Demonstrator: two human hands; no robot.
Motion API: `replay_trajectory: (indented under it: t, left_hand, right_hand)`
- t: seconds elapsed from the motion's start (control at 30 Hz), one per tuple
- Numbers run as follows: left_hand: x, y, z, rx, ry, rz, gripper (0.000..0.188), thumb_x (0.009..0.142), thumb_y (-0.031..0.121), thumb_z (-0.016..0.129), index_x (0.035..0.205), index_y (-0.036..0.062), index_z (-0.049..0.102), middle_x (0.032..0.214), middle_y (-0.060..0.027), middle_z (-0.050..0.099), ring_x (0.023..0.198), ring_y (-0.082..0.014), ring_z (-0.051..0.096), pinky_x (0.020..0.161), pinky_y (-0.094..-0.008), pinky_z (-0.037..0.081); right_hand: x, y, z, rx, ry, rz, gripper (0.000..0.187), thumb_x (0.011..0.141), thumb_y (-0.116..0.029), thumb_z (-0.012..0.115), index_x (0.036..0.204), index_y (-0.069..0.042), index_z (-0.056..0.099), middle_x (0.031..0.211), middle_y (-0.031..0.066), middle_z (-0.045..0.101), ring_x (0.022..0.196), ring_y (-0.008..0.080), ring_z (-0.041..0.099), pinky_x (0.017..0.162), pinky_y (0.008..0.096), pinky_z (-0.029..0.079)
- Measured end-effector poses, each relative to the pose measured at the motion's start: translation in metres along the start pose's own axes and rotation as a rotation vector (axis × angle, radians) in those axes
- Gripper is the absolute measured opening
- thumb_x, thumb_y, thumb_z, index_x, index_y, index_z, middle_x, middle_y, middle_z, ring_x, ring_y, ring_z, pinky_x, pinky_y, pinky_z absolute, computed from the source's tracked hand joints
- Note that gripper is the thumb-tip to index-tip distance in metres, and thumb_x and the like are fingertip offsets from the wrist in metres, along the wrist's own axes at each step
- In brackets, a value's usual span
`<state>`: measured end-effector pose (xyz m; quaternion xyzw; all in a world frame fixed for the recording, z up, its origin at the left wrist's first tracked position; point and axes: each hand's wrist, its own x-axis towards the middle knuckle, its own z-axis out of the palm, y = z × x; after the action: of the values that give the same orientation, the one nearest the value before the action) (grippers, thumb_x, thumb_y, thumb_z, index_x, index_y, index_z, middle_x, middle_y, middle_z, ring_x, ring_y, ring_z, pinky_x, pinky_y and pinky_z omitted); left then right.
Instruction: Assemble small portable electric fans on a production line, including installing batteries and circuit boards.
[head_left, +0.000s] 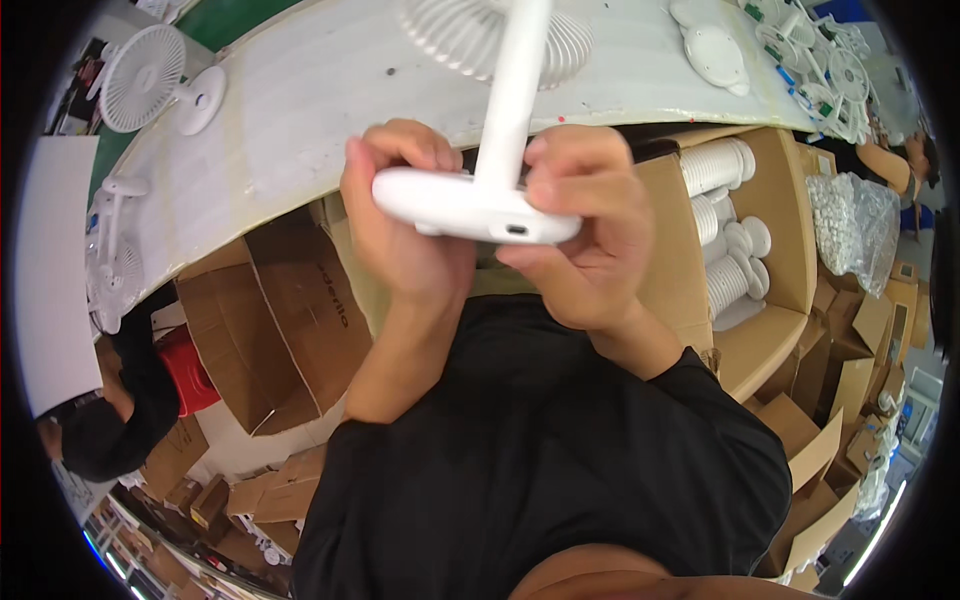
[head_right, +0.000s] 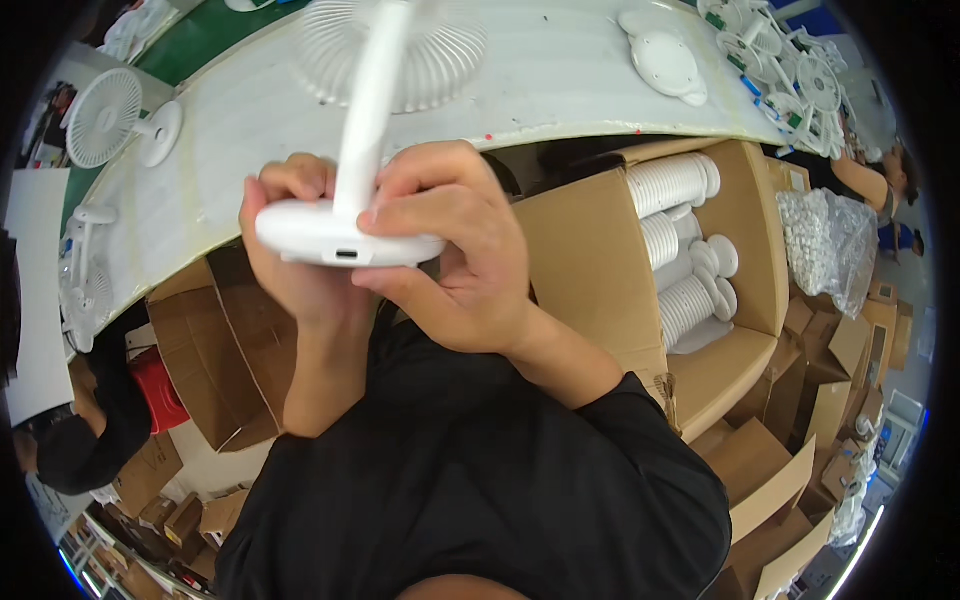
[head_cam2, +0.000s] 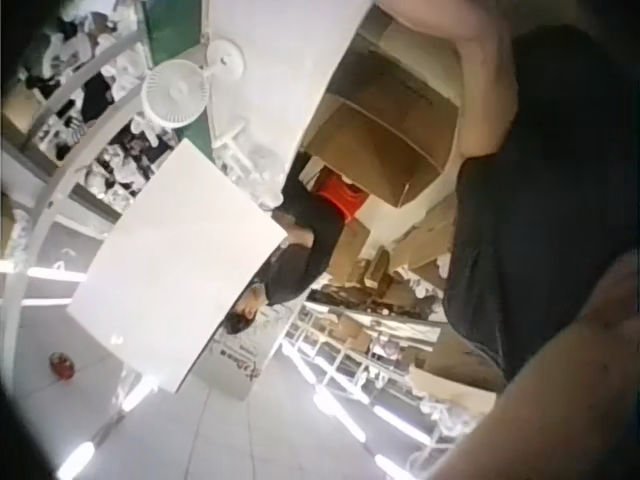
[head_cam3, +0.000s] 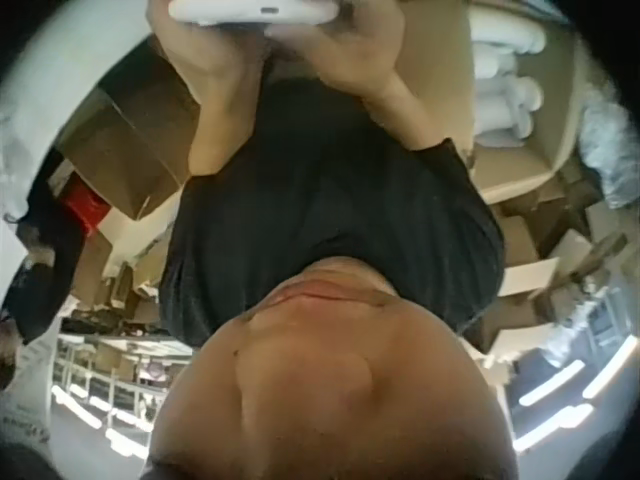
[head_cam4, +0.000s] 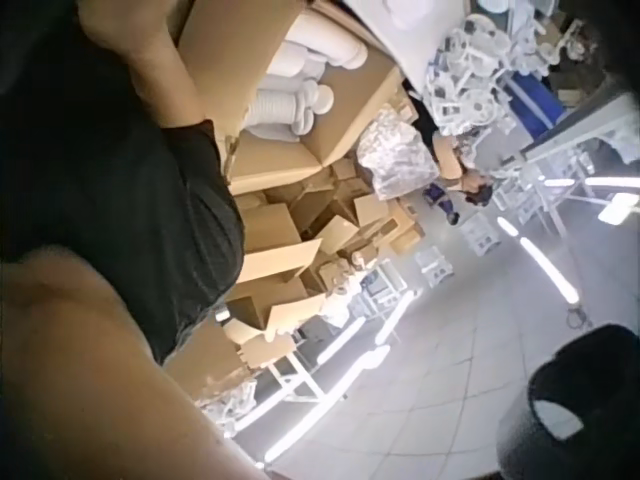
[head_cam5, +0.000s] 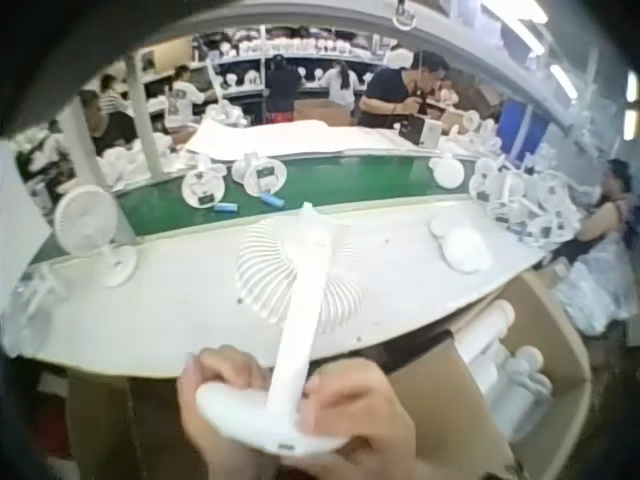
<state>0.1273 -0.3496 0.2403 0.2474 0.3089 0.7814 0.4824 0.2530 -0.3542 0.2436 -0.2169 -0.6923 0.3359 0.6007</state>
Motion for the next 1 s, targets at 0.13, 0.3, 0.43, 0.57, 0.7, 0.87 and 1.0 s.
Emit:
replay_trajectory:
  t: [0.13, 0.3, 0.43, 0.57, 0.7, 0.87, 1.0]
  left_hand:
    - [0.013, -0.008, -0.017, -0.047, 0.005, 0.041, 0.041, 0.101, 0.025, 0.029, 0.071, 0.0072, 0.05, 0.064, -0.0065, 0.051, 0.062, -0.0176, 0.044, 0.063, -0.0279, 0.037]
    - [0.001, 0.001, -0.031, 0.184, -0.202, 0.342, 0.041, 0.101, 0.023, 0.029, 0.067, 0.0082, 0.049, 0.062, -0.0066, 0.051, 0.058, -0.0161, 0.042, 0.059, -0.0272, 0.036]
    - [-0.011, 0.016, -0.029, 0.125, -0.401, 0.446, 0.042, 0.1, 0.023, 0.029, 0.067, 0.008, 0.05, 0.06, -0.0061, 0.051, 0.055, -0.0149, 0.04, 0.056, -0.0265, 0.035]
    - [-0.018, 0.024, -0.028, 0.451, -0.48, 0.644, 0.043, 0.101, 0.024, 0.029, 0.07, 0.0066, 0.053, 0.061, -0.0069, 0.053, 0.053, -0.014, 0.039, 0.053, -0.0262, 0.033]
    - [-0.022, 0.024, -0.019, 0.451, -0.307, 0.534, 0.044, 0.101, 0.025, 0.032, 0.068, 0.0066, 0.054, 0.061, -0.0057, 0.051, 0.055, -0.0139, 0.039, 0.054, -0.0257, 0.033]
    - [-0.009, 0.03, -0.034, 0.279, -0.199, 0.301, 0.045, 0.102, 0.027, 0.033, 0.068, 0.0068, 0.054, 0.06, -0.0045, 0.049, 0.057, -0.0132, 0.039, 0.055, -0.0252, 0.032]
    - [-0.021, 0.033, -0.04, 0.377, -0.3, 0.358, 0.046, 0.103, 0.028, 0.032, 0.069, 0.0068, 0.055, 0.06, -0.0038, 0.048, 0.059, -0.0127, 0.038, 0.056, -0.025, 0.031]
  right_hand:
    - [-0.025, 0.011, 0.009, 0.122, -0.008, 0.145, 0.044, 0.082, -0.008, 0.069, 0.125, -0.008, 0.057, 0.119, 0.0125, 0.052, 0.111, 0.0183, 0.047, 0.09, 0.0306, 0.04]
    - [-0.039, -0.011, -0.001, 0.236, -0.277, 0.397, 0.052, 0.089, -0.007, 0.061, 0.139, -0.005, 0.046, 0.134, 0.0149, 0.046, 0.124, 0.0212, 0.041, 0.098, 0.0335, 0.038]
    - [-0.03, -0.03, 0.001, 0.172, -0.367, 0.522, 0.056, 0.092, -0.007, 0.058, 0.145, -0.004, 0.04, 0.141, 0.0162, 0.043, 0.13, 0.0246, 0.038, 0.104, 0.0356, 0.035]
    - [-0.025, -0.037, 0.009, 0.71, -0.321, 0.99, 0.067, 0.09, -0.008, 0.058, 0.151, -0.002, 0.03, 0.154, 0.0176, 0.027, 0.139, 0.0284, 0.032, 0.112, 0.0391, 0.027]
    - [-0.031, -0.025, 0.015, 0.784, -0.242, 0.857, 0.071, 0.089, -0.012, 0.062, 0.151, -0.002, 0.029, 0.153, 0.0171, 0.029, 0.137, 0.0273, 0.034, 0.112, 0.0375, 0.028]
    - [-0.047, -0.014, 0.028, 0.88, -0.233, 0.72, 0.081, 0.085, -0.017, 0.069, 0.152, -0.002, 0.025, 0.151, 0.0172, 0.033, 0.136, 0.0265, 0.035, 0.112, 0.036, 0.028]
    - [-0.041, -0.015, 0.031, 0.917, -0.276, 0.856, 0.088, 0.083, -0.02, 0.073, 0.153, -0.003, 0.022, 0.149, 0.0175, 0.033, 0.136, 0.0272, 0.034, 0.113, 0.0362, 0.027]
